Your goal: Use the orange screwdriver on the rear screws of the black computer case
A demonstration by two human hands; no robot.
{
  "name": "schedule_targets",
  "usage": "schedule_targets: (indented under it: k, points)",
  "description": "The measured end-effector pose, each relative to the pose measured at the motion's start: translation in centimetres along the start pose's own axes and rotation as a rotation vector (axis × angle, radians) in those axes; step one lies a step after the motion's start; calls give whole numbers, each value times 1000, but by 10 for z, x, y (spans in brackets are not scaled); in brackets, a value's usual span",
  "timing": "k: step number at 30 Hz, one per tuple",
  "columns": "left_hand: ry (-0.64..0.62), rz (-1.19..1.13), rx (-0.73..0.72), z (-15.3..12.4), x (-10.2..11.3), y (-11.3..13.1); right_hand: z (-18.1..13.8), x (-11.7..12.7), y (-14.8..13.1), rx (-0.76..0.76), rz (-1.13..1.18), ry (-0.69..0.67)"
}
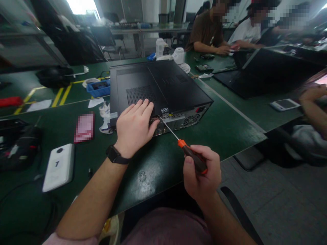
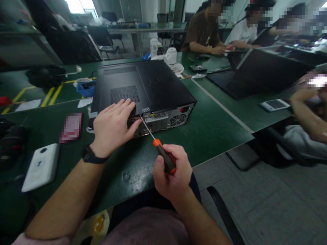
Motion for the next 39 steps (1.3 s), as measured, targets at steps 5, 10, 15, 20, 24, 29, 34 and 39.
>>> schedule_targets:
  k: [5, 10, 15, 20, 24, 29, 34, 39]
  points:
    - [-8, -22, 11, 0, -1, -2, -3, 2, 7, -58, -70, 20]
    - [-7, -17, 10, 0, -1, -2, -7, 2, 18, -151, -56, -5]
    - [-8, -20, 10, 0, 0, -1, -4, 2, 11, -91, 19, 13]
    - [-10, -40, 17, 1, 1, -1, -2, 3, 4, -37, -9, 17]
    - [-7, -29, 13, 0, 1, -1, -6, 3, 12, -103, -58, 13]
    - [-14, -21, 5, 0, 0, 0, -11, 1, 19, -151, -13, 4]
    - [-6, -13, -2, 0, 1, 0, -5, 1, 8, -64, 18, 11]
    - [-13, -28, 10, 0, 0, -1, -2, 1, 2, -19, -20, 1]
Point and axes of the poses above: each hand's wrist, its own z-axis towards the middle knuckle, its own x-axis out of the back of the hand, y = z × x, the point moved 10 cm from there along z, towards the middle knuckle, and after that the axes turned 2 degrees about -x, right-handed, at the moved point
